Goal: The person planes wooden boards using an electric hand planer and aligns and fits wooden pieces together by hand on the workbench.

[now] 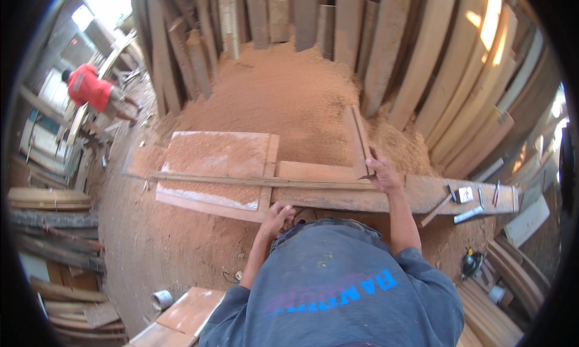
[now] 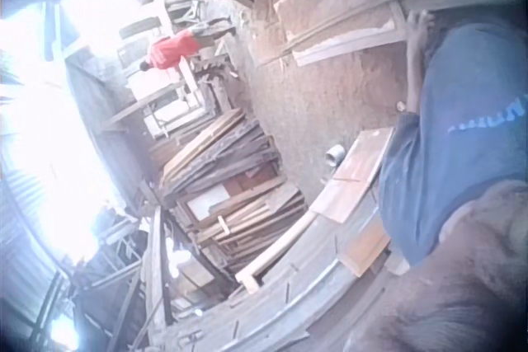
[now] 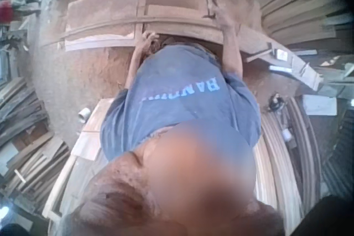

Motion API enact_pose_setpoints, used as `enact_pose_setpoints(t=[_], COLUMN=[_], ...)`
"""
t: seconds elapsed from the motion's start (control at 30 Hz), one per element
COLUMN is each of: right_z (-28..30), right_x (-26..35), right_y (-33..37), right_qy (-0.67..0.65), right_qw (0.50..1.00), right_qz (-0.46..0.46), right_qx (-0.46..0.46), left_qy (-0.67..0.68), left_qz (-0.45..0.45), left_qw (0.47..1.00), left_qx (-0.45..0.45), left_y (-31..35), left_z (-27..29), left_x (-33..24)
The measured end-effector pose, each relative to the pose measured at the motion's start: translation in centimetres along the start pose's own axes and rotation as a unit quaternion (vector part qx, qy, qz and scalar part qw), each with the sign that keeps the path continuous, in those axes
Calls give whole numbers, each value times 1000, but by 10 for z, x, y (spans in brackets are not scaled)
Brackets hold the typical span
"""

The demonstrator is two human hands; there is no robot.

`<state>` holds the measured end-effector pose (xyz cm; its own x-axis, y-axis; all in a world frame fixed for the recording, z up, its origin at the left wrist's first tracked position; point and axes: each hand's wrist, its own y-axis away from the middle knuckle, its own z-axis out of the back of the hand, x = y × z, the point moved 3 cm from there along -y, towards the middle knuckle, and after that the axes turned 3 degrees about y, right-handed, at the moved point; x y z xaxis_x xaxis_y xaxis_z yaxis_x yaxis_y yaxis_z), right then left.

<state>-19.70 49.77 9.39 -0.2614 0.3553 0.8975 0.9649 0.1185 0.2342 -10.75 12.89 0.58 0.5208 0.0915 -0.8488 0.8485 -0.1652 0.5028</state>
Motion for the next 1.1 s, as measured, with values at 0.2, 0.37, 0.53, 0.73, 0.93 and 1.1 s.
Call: enact_pose_setpoints(t=[0.2, 0.37, 0.53, 0.73, 0.93, 1.1], right_z=[-135, -212, -281, -319, -357, -374], right_x=[4, -20, -55, -115, -190, -203], right_y=[-23, -21, 4, -80, -168, -163], right_qy=[84, 175, 248, 549, 770, 752], right_qw=[979, 924, 833, 725, 565, 626], right_qz=[-51, -87, -163, 18, 194, 105], right_qx=[178, 330, 466, 415, 224, 178], left_qy=[65, 241, 434, 511, 402, 391], left_qz=[-159, -231, -287, -249, -205, -223], left_qw=[985, 943, 854, 780, 790, 777], left_qx=[12, 7, -1, -263, -414, -440], left_y=[7, 23, 47, 97, 70, 42], left_z=[-14, 2, 42, 98, 145, 145], left_x=[-74, -83, -43, 21, 85, 88])
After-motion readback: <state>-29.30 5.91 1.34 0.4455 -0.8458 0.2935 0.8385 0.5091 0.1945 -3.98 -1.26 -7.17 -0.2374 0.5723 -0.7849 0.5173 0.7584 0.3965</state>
